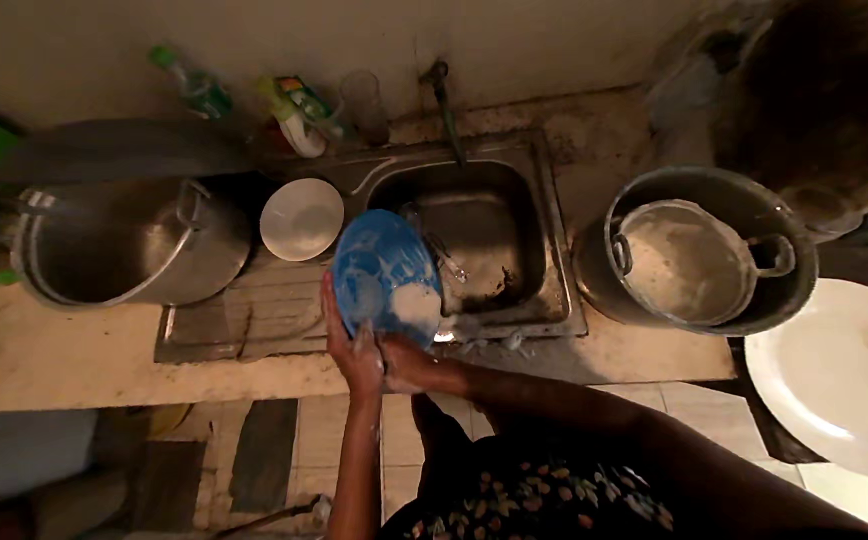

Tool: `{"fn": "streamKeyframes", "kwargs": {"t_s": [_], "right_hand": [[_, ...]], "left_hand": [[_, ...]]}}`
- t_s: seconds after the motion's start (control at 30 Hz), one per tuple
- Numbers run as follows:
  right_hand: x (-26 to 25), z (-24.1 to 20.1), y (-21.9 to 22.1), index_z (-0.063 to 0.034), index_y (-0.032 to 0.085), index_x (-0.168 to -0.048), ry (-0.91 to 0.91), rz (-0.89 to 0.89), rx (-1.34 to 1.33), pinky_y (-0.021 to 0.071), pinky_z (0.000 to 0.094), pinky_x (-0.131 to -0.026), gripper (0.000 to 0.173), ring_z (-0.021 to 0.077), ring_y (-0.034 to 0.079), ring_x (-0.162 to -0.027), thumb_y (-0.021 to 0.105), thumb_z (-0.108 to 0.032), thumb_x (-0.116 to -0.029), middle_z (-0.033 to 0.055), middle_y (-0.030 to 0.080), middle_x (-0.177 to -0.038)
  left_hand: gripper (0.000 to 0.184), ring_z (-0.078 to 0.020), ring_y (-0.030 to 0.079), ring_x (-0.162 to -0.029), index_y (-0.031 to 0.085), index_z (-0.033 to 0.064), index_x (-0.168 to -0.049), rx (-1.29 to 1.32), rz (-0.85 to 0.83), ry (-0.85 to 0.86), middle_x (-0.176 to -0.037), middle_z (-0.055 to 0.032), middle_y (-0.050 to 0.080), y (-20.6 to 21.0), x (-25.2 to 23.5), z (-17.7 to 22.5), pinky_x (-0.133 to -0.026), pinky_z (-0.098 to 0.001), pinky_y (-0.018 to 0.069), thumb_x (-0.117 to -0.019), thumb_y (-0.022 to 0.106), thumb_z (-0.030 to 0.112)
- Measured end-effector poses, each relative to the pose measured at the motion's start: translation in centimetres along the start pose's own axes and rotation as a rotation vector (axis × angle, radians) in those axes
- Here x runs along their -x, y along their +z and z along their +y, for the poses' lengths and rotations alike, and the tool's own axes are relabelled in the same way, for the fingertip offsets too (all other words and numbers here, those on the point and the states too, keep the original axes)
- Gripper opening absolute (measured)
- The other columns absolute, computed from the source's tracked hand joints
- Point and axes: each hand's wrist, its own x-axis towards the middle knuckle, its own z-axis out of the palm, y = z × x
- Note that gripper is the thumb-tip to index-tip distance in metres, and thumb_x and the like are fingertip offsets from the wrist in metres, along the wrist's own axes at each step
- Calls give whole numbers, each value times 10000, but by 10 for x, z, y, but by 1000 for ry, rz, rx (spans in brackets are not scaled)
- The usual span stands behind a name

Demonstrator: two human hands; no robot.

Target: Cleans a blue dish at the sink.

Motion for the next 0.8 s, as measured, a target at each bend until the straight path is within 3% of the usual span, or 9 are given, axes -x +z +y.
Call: {"fn": "streamKeyframes", "kwargs": {"t_s": [0.13, 0.2, 0.3, 0.4, 0.47, 0.57, 0.63, 0.73, 0.8], "right_hand": [[22, 64, -24, -23, 383, -1564, -46, -267, 247, 302, 560, -1205, 764, 389, 397, -1466, 619, -472, -993, 219, 417, -1586], [17, 99, -62, -108, 401, -1573, -70, -130, 520, 312, 569, -1205, 705, 335, 363, -1503, 387, -584, -1052, 133, 367, -1640], [8, 115, -54, -85, 305, -1613, -113, -29, 544, 140, 549, -1283, 782, 292, 165, -1584, 242, -632, -1059, 123, 201, -1708], [24, 63, -6, -32, 281, -1609, -90, -116, 265, 279, 528, -1232, 853, 338, 293, -1536, 480, -604, -1008, 185, 261, -1676], [30, 71, 1, 8, 338, -1573, -119, -119, 370, 303, 510, -1229, 870, 365, 323, -1518, 564, -589, -981, 225, 312, -1644], [28, 111, -19, 7, 447, -1514, -77, -11, 683, 380, 532, -1184, 548, 390, 402, -1472, 521, -211, -1016, 236, 404, -1590], [22, 88, -35, 16, 590, -1372, 12, 61, 666, 534, 559, -976, 410, 395, 650, -1188, 499, -172, -1019, 237, 660, -1287], [5, 31, -43, 47, 695, -1189, 105, 241, 381, 574, 499, -903, 387, 358, 723, -969, 517, -268, -1050, 222, 734, -1019], [4, 3, -35, 78, 677, -1212, 53, 231, 296, 566, 484, -935, 335, 355, 715, -996, 562, -163, -1010, 236, 728, -1047]], "left_hand": [[504, -257, 581, -1301, 518, -186, -1340, -118, 148, 121, -1420, -301, 542, -27, 14, -11, -1090, -347, 477, -848, 510, -80], [491, -243, 600, -1276, 533, -185, -1320, -102, 127, 136, -1396, -293, 564, -33, 14, -12, -1068, -334, 499, -840, 515, -84], [483, -272, 573, -1313, 534, -191, -1320, -35, 171, 127, -1438, -303, 527, -22, 21, -17, -1101, -351, 472, -849, 500, -88], [489, -260, 599, -1281, 526, -189, -1330, -20, 205, 98, -1410, -308, 548, -15, 13, -13, -1080, -348, 493, -855, 500, -77], [493, -252, 623, -1223, 527, -165, -1340, -97, 74, 23, -1374, -296, 574, -26, -7, 1, -1031, -371, 517, -856, 513, -72], [540, -201, 636, -1159, 541, 31, -1435, -84, -218, -144, -1369, -150, 617, -36, -56, 24, -955, -382, 546, -904, 556, -66], [505, -181, 634, -1199, 539, 96, -1460, 8, -294, -204, -1409, -83, 614, -28, -66, 16, -990, -377, 546, -967, 570, -11], [532, -197, 501, -1393, 438, 21, -1521, 127, -252, -212, -1564, -138, 460, 6, -19, -8, -1142, -375, 444, -1016, 562, 131], [717, -228, 230, -1552, 204, -12, -1609, 207, -134, -113, -1691, -180, 168, 20, 17, -12, -1258, -379, 264, -1053, 463, 360]]}}
